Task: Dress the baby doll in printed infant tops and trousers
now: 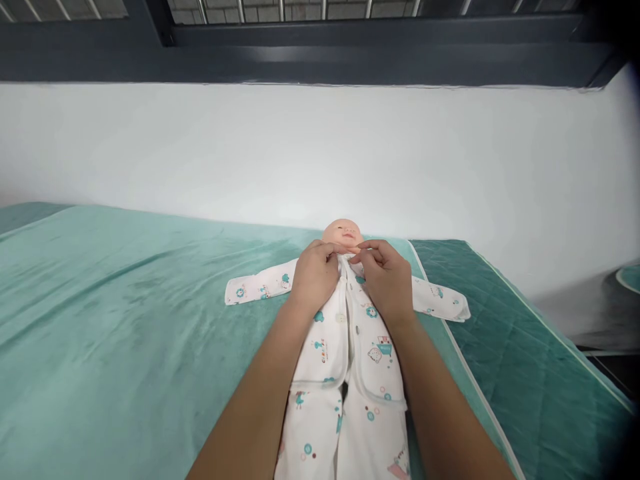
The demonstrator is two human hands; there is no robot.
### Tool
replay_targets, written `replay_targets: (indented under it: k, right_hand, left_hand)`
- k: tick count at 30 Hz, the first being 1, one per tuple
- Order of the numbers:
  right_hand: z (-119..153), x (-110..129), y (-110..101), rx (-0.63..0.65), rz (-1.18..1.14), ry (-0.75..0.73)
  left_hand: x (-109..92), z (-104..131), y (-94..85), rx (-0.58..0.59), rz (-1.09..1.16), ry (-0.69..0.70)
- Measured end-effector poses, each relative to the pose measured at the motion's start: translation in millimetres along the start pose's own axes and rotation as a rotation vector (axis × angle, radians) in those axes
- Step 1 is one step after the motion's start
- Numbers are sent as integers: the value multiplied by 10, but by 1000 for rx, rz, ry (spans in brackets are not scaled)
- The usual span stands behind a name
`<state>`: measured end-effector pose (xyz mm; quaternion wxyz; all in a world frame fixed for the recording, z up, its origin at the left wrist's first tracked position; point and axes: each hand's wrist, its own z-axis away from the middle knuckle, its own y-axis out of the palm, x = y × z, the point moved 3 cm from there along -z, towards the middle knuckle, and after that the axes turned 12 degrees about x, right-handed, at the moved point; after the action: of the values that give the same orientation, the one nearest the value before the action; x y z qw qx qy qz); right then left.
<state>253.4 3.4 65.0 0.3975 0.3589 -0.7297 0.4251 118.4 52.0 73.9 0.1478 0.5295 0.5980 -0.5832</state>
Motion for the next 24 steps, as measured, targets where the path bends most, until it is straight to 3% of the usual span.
replay_targets:
  k: [6,9,12,16,24]
  right_hand:
    - [19,88,-11,-30,237,-82]
    - [17,110,3,14,340,-122]
    - [11,90,6,58,280,-108]
    - [12,40,-23,-18,128,-52]
    - [21,66,-15,-7,260,-81]
  left_hand:
    - [-8,-9,-12,10,1,-16]
    - [9,-12,-15,6,17,-17]
    - [31,-15,-12,5,25,-27]
    - [33,-17,-8,8,14,-10]
    - [31,-17,-9,10,6,-5]
